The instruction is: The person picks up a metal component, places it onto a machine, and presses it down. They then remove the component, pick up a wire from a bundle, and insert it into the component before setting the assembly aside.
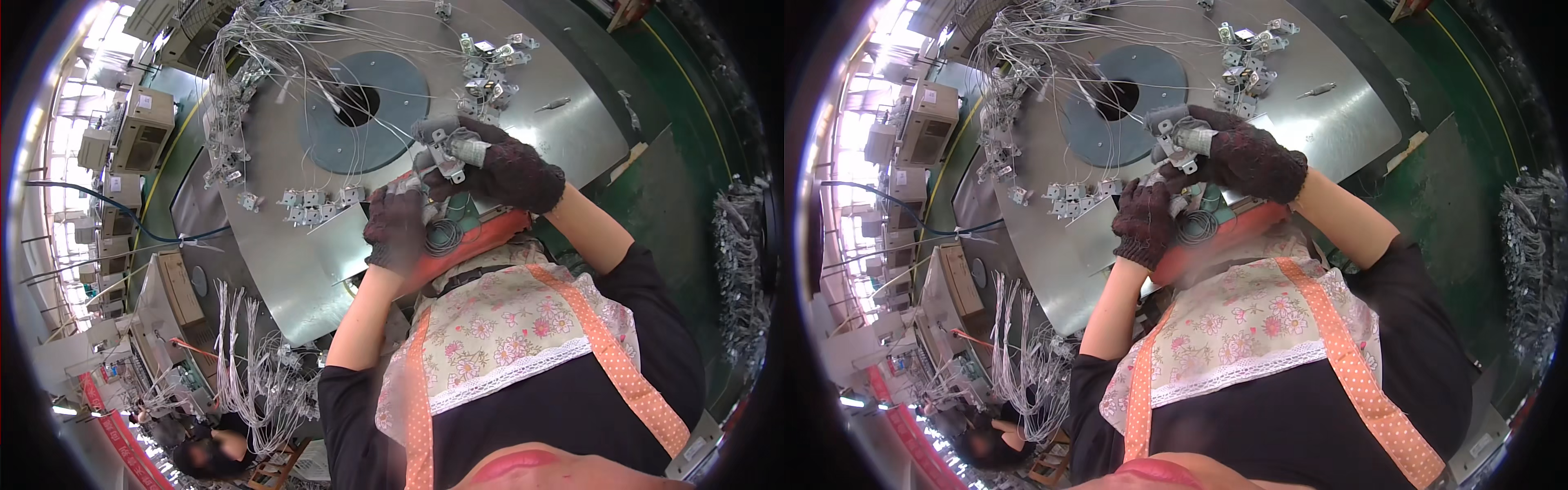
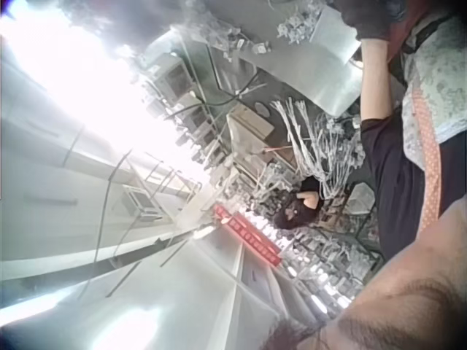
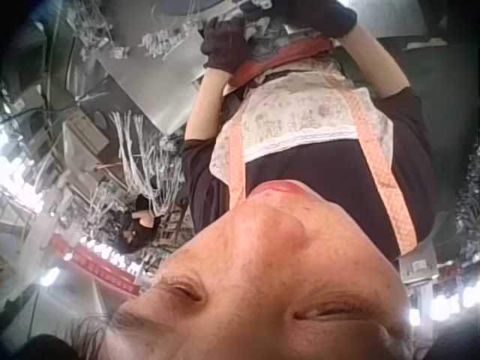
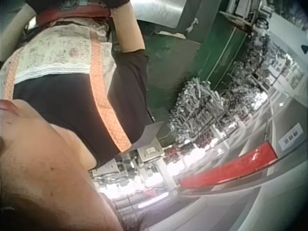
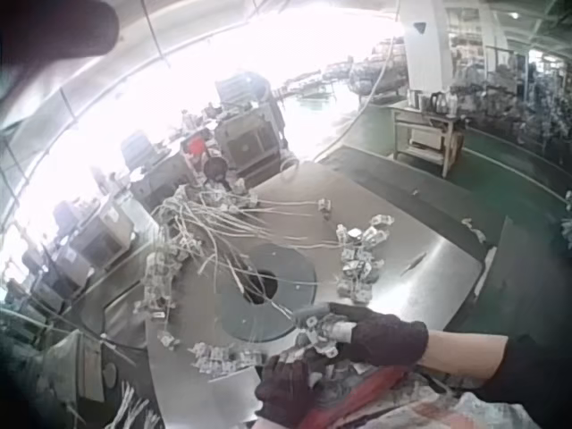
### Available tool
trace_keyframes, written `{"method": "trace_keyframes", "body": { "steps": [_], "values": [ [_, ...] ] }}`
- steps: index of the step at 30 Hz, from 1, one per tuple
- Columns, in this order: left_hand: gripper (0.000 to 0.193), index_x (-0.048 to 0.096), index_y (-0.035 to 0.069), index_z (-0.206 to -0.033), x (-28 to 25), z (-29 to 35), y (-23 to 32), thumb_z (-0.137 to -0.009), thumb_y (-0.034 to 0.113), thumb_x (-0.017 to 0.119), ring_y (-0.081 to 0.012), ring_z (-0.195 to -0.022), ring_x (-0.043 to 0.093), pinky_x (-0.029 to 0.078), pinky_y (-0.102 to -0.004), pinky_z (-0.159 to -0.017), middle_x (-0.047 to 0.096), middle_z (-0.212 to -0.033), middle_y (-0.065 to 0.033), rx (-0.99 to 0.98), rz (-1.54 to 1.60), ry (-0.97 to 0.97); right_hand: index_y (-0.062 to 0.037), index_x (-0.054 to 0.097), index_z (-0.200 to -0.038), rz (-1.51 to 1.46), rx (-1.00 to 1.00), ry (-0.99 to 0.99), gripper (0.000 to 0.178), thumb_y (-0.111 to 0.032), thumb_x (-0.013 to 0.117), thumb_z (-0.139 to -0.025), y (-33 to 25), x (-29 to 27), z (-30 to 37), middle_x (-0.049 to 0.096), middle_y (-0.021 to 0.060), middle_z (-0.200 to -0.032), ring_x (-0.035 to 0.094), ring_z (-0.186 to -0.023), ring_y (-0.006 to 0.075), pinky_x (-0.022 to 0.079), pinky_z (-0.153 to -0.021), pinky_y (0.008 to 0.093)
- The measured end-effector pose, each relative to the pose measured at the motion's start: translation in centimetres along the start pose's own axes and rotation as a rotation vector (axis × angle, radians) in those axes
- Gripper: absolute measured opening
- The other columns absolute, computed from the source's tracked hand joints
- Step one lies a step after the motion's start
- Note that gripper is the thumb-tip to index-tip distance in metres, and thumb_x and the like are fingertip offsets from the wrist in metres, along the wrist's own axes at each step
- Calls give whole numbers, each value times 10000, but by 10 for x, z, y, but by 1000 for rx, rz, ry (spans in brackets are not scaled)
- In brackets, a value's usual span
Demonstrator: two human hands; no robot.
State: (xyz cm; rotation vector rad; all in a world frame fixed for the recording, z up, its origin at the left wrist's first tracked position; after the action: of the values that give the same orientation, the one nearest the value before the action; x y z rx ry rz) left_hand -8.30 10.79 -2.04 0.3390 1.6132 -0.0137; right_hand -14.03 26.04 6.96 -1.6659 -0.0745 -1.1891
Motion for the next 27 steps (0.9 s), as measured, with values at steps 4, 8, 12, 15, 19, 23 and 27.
{"method": "trace_keyframes", "body": {
  "steps": [4, 8, 12, 15, 19, 23, 27],
  "values": [
    [422, 614, 114, -1272, -6, 4, 4, -888, 287, 642, -339, -1258, 579, 380, -522, -1107, 636, -1301, -136, 102, 34, 67, -34, 410, -1519, -36, -28, -106, 623, -202, 641, -965, -7, 17, 6, 623, 128, -1266, 631, -1182, 244, 546, -1028, 430],
    [464, 662, 234, -1306, 4, 6, -2, -849, 309, 693, -300, -1261, 593, 375, -509, -1124, 659, -1316, -73, 101, -98, 91, -40, 403, -1521, 95, -28, -33, 676, -197, 669, -920, -5, 19, 9, 621, 123, -1252, 630, -1164, 228, 537, -1012, 403],
    [506, 631, 125, -1328, -2, 6, 1, -856, 302, 677, -318, -1219, 615, 385, -502, -1120, 672, -1269, -126, 57, -54, 87, -57, 427, -1505, 185, -19, 32, 635, -163, 646, -918, 2, 9, 8, 617, 102, -1229, 632, -1100, 191, 547, -936, 358],
    [509, 611, 43, -1307, -5, 6, 2, -871, 301, 656, -336, -1186, 629, 394, -498, -1118, 678, -1229, -169, 106, -48, 178, -74, 439, -1499, 187, -38, 10, 619, -144, 632, -916, 6, 5, 5, 612, 88, -1233, 626, -1076, 168, 547, -897, 338],
    [479, 618, 50, -1280, -6, 4, 2, -875, 302, 655, -343, -1203, 622, 396, -505, -1116, 674, -1245, -179, 84, -35, 155, -83, 440, -1496, 197, -23, 39, 615, -146, 636, -916, 6, 7, 4, 612, 80, -1231, 620, -1083, 156, 551, -883, 327],
    [487, 616, 24, -1262, -10, 4, 4, -861, 295, 673, -357, -1213, 615, 394, -510, -1118, 668, -1250, -199, 98, -6, 134, -89, 439, -1491, 181, -12, 44, 615, -154, 645, -915, 9, 4, 3, 610, 72, -1231, 615, -1104, 153, 553, -875, 320],
    [493, 614, 11, -1250, -11, 1, 7, -847, 288, 682, -365, -1213, 613, 395, -507, -1119, 667, -1244, -211, 93, -4, 107, -85, 439, -1486, 151, -33, 42, 616, -167, 657, -915, 11, -1, 2, 611, 73, -1221, 613, -1113, 159, 558, -883, 328]
  ]
}}
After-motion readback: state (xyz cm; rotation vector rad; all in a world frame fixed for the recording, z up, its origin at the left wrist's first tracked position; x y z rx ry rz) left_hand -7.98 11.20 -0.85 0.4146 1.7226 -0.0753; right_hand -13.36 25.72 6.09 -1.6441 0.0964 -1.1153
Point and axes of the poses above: each hand's wrist, its own z-axis away from the middle knuckle, its own x-axis out of the palm, y = z × x, the point moved 7 cm from there along -z, towards the middle knuckle
